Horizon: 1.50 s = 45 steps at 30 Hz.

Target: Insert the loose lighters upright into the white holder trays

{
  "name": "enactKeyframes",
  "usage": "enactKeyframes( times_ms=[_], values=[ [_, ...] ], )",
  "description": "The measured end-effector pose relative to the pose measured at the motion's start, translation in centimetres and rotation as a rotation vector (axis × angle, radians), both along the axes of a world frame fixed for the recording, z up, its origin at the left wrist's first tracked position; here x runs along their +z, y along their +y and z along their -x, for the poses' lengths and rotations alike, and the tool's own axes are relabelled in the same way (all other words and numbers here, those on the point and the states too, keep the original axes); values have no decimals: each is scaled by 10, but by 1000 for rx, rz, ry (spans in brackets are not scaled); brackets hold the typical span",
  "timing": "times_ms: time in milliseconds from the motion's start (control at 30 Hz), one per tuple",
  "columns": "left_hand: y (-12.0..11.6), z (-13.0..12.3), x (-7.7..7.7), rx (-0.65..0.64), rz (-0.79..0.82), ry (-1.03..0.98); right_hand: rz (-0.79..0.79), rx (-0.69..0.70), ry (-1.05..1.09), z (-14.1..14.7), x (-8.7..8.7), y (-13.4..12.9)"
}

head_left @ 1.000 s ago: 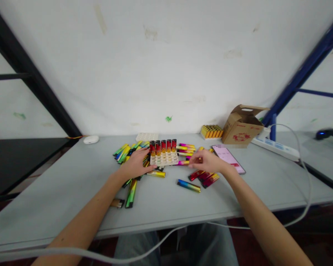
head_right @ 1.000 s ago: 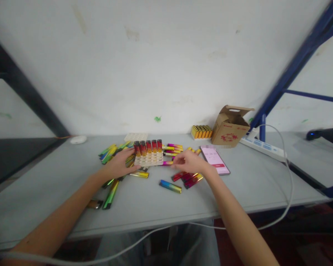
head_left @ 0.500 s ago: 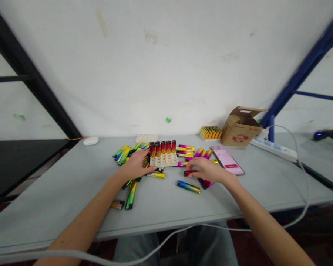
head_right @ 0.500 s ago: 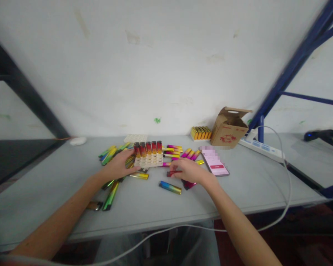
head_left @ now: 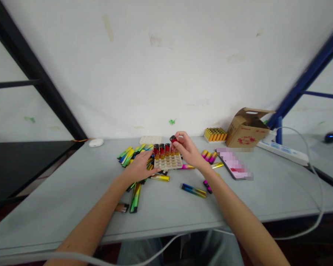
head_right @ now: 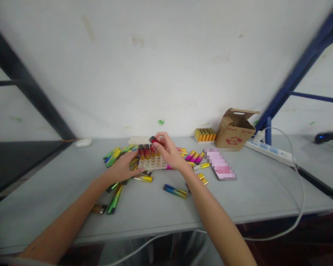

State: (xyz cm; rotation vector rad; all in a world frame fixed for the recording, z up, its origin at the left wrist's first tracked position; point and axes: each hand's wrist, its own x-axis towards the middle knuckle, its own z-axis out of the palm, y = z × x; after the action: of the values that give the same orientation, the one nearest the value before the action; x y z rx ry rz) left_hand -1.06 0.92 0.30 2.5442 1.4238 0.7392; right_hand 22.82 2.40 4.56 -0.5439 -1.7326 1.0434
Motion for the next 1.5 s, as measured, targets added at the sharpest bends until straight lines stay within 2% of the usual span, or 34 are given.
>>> enactKeyframes(
  times_ms=[200,433,667,800,967,1033,1233,1400,1500],
  values=[
    [0,-1,-1,8,-6,25,158,-17,82,2,-6,-4],
    [-1,-1,-1,4,4,5,366,173,131,-2,-9,-6],
    [0,0,-2,6,2,50,437,222,172,0,-8,-11],
    [1,1,-3,16,5,44,428,187,165,1,-11,-11],
    [-2,-1,-3,89,11,8,352,28,239,3,-14,-8],
    [-4,-2,-3,120,12,-15,367,4,287,3,-13,-7],
    [-3,-4,-5,146,-36,-89,526,115,339,0,-6,-9],
    [-2,-3,-8,131,-56,-93,617,194,387,0,-4,-15],
    [-1,-4,-9,118,-69,-92,724,249,415,-3,-2,-14]
  ],
)
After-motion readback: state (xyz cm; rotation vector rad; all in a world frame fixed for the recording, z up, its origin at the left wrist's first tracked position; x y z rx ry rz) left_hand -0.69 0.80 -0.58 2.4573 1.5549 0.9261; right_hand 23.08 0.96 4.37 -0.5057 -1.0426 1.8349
